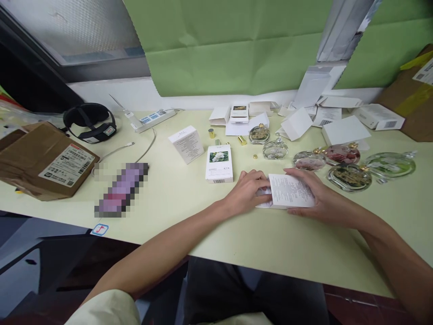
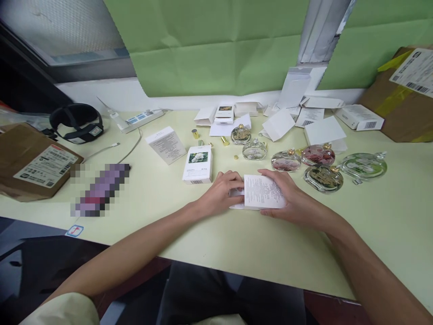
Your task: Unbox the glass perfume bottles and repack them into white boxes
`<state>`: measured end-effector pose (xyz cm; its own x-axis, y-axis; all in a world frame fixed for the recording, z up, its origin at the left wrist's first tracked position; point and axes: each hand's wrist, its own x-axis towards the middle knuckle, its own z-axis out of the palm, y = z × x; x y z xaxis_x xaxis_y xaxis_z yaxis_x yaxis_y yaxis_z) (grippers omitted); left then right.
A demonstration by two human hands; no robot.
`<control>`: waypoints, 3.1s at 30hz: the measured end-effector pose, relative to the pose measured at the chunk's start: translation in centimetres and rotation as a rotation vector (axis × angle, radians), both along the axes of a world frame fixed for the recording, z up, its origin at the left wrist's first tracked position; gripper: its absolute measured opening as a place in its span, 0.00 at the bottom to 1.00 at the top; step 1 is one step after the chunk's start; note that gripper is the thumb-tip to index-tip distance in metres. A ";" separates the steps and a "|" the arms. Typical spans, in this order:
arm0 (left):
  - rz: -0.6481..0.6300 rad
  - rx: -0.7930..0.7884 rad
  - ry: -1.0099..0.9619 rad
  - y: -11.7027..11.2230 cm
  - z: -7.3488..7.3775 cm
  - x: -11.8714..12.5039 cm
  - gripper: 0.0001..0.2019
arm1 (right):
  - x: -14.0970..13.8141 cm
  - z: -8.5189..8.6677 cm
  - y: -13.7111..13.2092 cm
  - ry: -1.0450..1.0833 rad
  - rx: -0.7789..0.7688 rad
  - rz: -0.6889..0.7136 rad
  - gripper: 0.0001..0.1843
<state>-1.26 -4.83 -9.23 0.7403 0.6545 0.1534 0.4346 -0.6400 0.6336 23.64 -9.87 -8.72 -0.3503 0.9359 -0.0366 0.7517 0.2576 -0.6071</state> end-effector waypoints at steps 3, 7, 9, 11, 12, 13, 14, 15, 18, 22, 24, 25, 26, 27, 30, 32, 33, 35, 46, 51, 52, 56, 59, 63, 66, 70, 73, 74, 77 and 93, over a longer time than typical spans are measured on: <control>-0.015 0.037 0.036 -0.1 0.5 -0.1 0.09 | -0.1 0.1 -0.3 -0.033 0.001 0.012 0.50; -0.025 0.092 0.096 -0.6 1.2 -0.6 0.10 | -0.5 0.4 -0.8 -0.082 0.001 0.033 0.50; -0.021 0.106 0.096 -1.0 1.2 -1.4 0.11 | -0.7 0.5 -1.1 -0.094 0.011 0.054 0.49; 0.010 0.119 0.057 -1.3 1.0 -2.5 0.13 | -0.6 0.7 -1.5 -0.111 0.032 0.055 0.48; 0.037 0.121 0.025 -1.4 0.9 -3.1 0.14 | -0.5 0.8 -1.7 -0.125 0.039 0.038 0.47; 0.068 0.120 -0.004 -1.4 0.7 -3.8 0.15 | -0.2 0.9 -2.0 -0.140 0.040 0.012 0.47; 0.097 0.116 -0.024 -1.5 0.5 -4.4 0.15 | 0.0 0.9 -2.2 -0.153 0.035 -0.020 0.46; 0.118 0.111 -0.033 -1.5 0.4 -4.9 0.15 | 0.3 1.0 -2.3 -0.161 0.026 -0.048 0.46; 0.125 0.087 0.004 -1.8 0.1 -5.4 0.15 | 1.0 0.9 -2.8 -0.162 0.009 -0.099 0.46; 0.112 0.123 -0.051 -2.6 0.1 -4.3 0.15 | 1.3 0.6 -3.1 -0.104 0.003 -0.091 0.46; 0.047 0.171 -0.110 -3.0 0.3 -3.5 0.14 | 1.5 0.4 -3.1 -0.057 -0.023 -0.076 0.46; -0.006 0.191 -0.117 -3.3 0.4 -3.1 0.14 | 1.7 0.3 -3.1 -0.035 -0.036 -0.072 0.46; -0.062 0.210 -0.111 -3.5 0.5 -2.8 0.13 | 2.0 0.1 -3.1 -0.015 -0.046 -0.069 0.46; -0.111 0.226 -0.097 -3.6 0.6 -2.6 0.13 | 2.2 0.0 -3.1 0.006 -0.050 -0.065 0.47; -0.157 0.264 -0.065 -4.0 0.9 -2.1 0.14 | 2.7 -0.4 -3.1 0.078 -0.034 -0.058 0.47; -0.119 0.275 -0.051 -4.1 1.0 -1.9 0.15 | 2.8 -0.5 -3.1 0.120 -0.012 -0.045 0.47; -0.094 0.279 -0.045 -4.2 1.1 -1.8 0.15 | 2.8 -0.5 -3.1 0.132 -0.004 -0.037 0.47; -0.043 0.295 -0.041 -4.3 1.0 -1.4 0.15 | 2.6 -0.5 -3.1 0.137 0.004 -0.027 0.47; 0.033 0.333 -0.036 -4.5 0.5 -1.2 0.16 | 2.1 -0.8 -3.5 0.098 0.028 -0.043 0.47; 0.057 0.301 0.017 -4.9 0.0 -0.1 0.14 | 1.0 -0.6 -3.6 0.083 0.083 0.008 0.44; 0.062 0.283 0.022 -4.8 -0.2 0.2 0.13 | 0.8 -0.5 -3.6 0.079 0.088 0.010 0.44; 0.061 0.181 0.006 -4.2 -0.9 0.9 0.11 | 0.2 -0.3 -3.6 0.075 0.061 0.011 0.43; 0.044 0.115 -0.014 -3.7 -1.1 0.9 0.09 | 0.4 -0.4 -3.4 0.093 0.052 0.007 0.44; 0.048 0.048 -0.054 -3.7 -0.5 -0.1 0.13 | 0.7 -0.6 -3.3 0.087 0.021 -0.021 0.46; 0.085 0.023 0.013 -4.0 0.4 -1.1 0.31 | 0.6 -0.4 -3.4 0.066 0.008 -0.049 0.47; 0.039 0.021 0.133 -4.1 1.0 -1.6 0.39 | 0.4 -0.3 -3.5 0.048 0.012 -0.038 0.48; 0.051 0.013 0.115 -4.1 1.1 -1.5 0.38 | 0.4 -0.2 -3.4 0.024 0.030 -0.031 0.47; 0.046 0.011 0.105 -4.0 1.1 -1.5 0.38 | 0.5 -0.2 -3.4 0.019 0.040 -0.025 0.47; -0.011 0.017 0.094 -3.8 1.1 -1.7 0.37 | 0.5 0.0 -3.5 0.002 0.039 -0.001 0.46; -0.085 0.006 0.069 -2.7 2.4 -2.4 0.34 | 0.3 0.2 -4.1 -0.022 0.048 -0.028 0.48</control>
